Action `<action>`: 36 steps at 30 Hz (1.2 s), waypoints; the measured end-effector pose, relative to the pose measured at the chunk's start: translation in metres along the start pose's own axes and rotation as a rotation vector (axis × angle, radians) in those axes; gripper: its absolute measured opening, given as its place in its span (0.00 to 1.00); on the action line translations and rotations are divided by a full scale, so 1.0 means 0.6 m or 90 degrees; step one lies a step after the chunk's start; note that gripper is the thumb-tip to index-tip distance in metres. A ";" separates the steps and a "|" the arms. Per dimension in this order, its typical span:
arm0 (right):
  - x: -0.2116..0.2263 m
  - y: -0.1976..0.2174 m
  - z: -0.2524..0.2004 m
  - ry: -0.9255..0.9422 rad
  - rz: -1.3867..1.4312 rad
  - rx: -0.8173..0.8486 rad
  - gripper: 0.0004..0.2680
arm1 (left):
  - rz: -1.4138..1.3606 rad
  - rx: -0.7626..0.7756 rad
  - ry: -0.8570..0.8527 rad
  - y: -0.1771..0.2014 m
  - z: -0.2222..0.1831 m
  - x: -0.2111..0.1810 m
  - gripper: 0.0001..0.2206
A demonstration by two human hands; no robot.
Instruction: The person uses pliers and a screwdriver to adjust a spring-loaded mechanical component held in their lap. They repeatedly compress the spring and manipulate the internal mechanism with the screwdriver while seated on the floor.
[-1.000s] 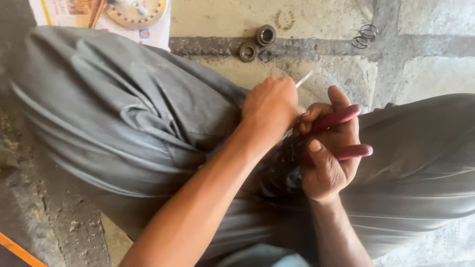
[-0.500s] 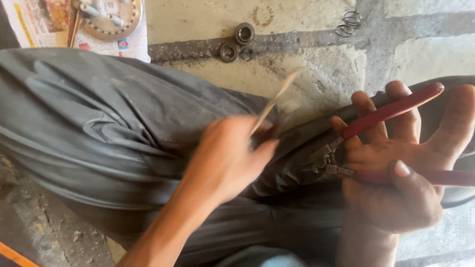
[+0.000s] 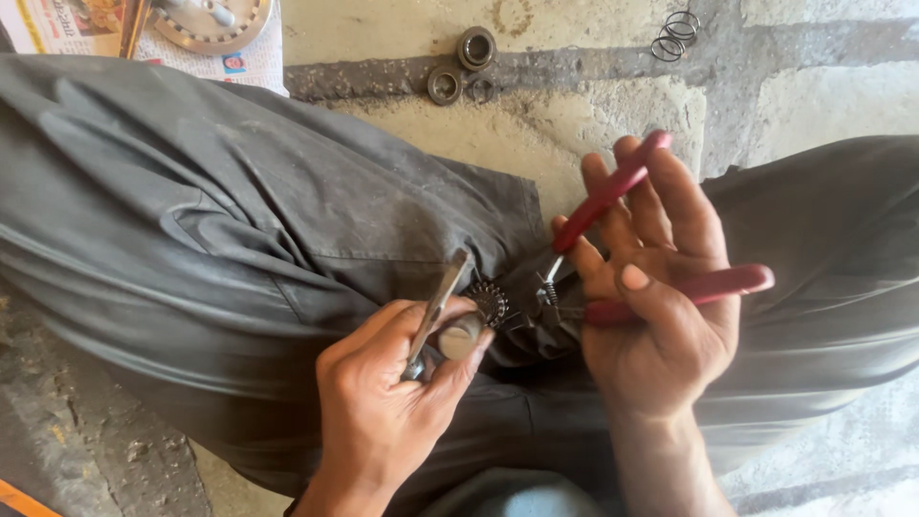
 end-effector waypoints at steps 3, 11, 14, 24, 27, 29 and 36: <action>-0.007 0.002 0.009 0.000 0.000 0.008 0.25 | 0.009 -0.005 0.027 -0.010 0.002 0.005 0.10; 0.013 0.024 0.014 0.018 0.014 -0.038 0.24 | -0.083 0.033 0.048 -0.039 0.040 0.011 0.12; 0.021 0.037 0.015 0.018 0.011 -0.067 0.25 | -0.028 0.044 0.027 -0.042 0.049 0.014 0.12; 0.039 0.059 0.014 0.030 0.015 -0.064 0.23 | -0.038 0.036 -0.014 -0.044 0.065 0.003 0.15; 0.044 0.064 0.008 0.021 0.024 -0.068 0.23 | -0.006 -0.017 0.000 -0.047 0.046 -0.015 0.17; 0.045 0.064 0.006 0.018 0.022 -0.071 0.24 | 0.004 -0.053 -0.005 -0.049 0.039 -0.019 0.19; 0.042 0.067 0.007 0.015 0.024 -0.067 0.24 | -0.034 0.019 0.048 -0.069 0.054 0.011 0.11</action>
Point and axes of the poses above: each hand's wrist, its own z-axis towards the middle knuckle, its own y-axis out of the back of the hand, x = y × z, the point moved 5 cm from there along z, towards the middle knuckle, and after that the axes turned 12 degrees about -y, right-handed, at the moved point
